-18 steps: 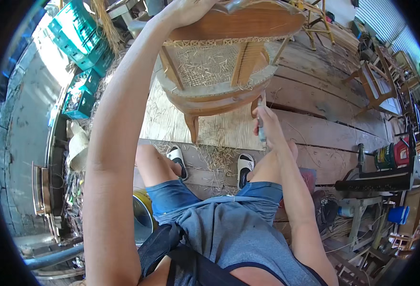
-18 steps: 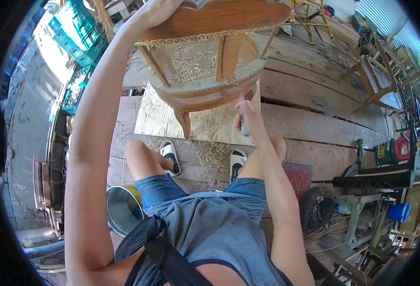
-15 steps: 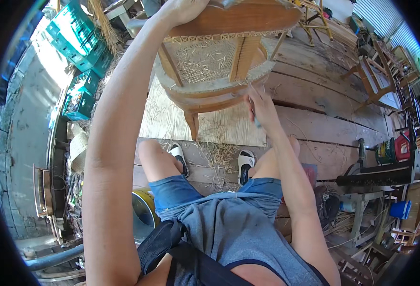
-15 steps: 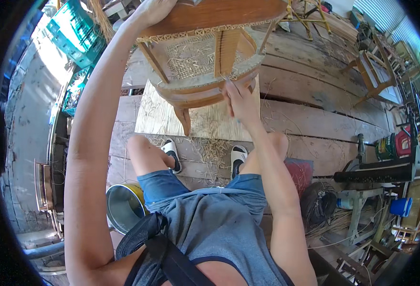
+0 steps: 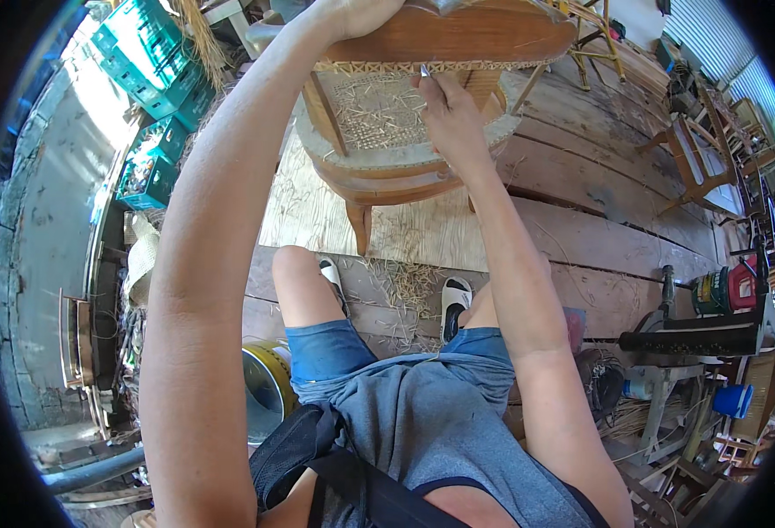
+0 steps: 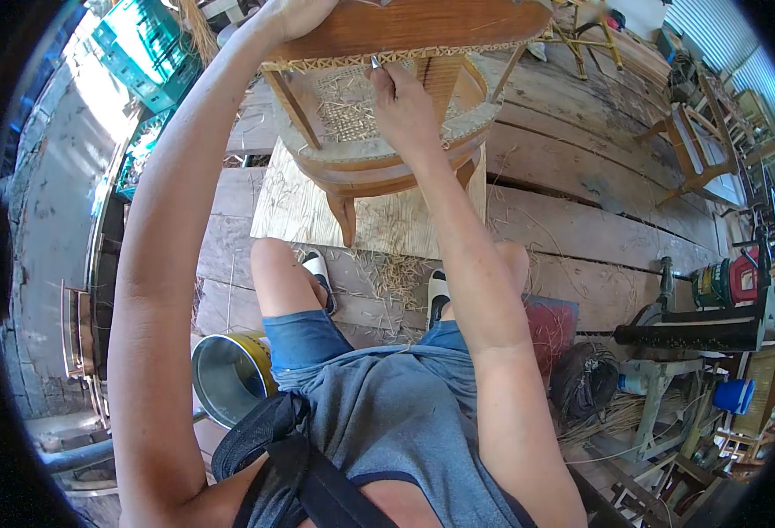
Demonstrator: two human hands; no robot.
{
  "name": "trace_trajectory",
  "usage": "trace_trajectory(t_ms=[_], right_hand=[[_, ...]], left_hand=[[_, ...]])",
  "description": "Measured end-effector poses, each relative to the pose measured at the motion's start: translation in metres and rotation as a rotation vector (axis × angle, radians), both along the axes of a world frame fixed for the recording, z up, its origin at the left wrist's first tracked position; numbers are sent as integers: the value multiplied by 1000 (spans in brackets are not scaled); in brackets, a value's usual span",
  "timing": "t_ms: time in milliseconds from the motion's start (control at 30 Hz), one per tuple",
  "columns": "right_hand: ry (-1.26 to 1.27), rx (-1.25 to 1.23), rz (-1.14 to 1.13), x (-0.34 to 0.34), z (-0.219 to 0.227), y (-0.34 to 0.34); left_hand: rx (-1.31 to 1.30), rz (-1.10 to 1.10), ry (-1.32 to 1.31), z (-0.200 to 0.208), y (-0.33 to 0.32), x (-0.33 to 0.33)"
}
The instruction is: Repairing and re-weaving the cane seat and frame of a decorative wooden chair using natural fibers.
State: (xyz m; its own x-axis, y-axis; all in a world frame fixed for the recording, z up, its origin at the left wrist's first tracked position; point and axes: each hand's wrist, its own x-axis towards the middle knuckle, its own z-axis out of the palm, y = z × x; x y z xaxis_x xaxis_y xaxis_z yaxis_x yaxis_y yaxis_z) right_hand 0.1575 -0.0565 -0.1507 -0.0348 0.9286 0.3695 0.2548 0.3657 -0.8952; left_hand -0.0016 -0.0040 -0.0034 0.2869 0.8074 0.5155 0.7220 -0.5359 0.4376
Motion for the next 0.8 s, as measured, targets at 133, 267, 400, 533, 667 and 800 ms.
trace_trajectory(t_ms=[133,267,400,533,667,800], right_hand=[[-46,-24,-48,-12,5,-11],[-116,-49,35,-31,5,-42],[-246,349,-207,-22,63,-47],[-714,792,-490,-1,159,28],[-898,419,-199,-4,195,33],[-964,579,-293,-2,186,40]], left_hand=[[-8,-84,-114,-6,7,-11],[200,-140,-544,-2,-10,-21],[190,326,-449,-26,-77,-59],[-152,286,-88,-81,-110,-68],[487,28,-14,-77,-104,-54],[446,-192,-594,-86,-75,-8]])
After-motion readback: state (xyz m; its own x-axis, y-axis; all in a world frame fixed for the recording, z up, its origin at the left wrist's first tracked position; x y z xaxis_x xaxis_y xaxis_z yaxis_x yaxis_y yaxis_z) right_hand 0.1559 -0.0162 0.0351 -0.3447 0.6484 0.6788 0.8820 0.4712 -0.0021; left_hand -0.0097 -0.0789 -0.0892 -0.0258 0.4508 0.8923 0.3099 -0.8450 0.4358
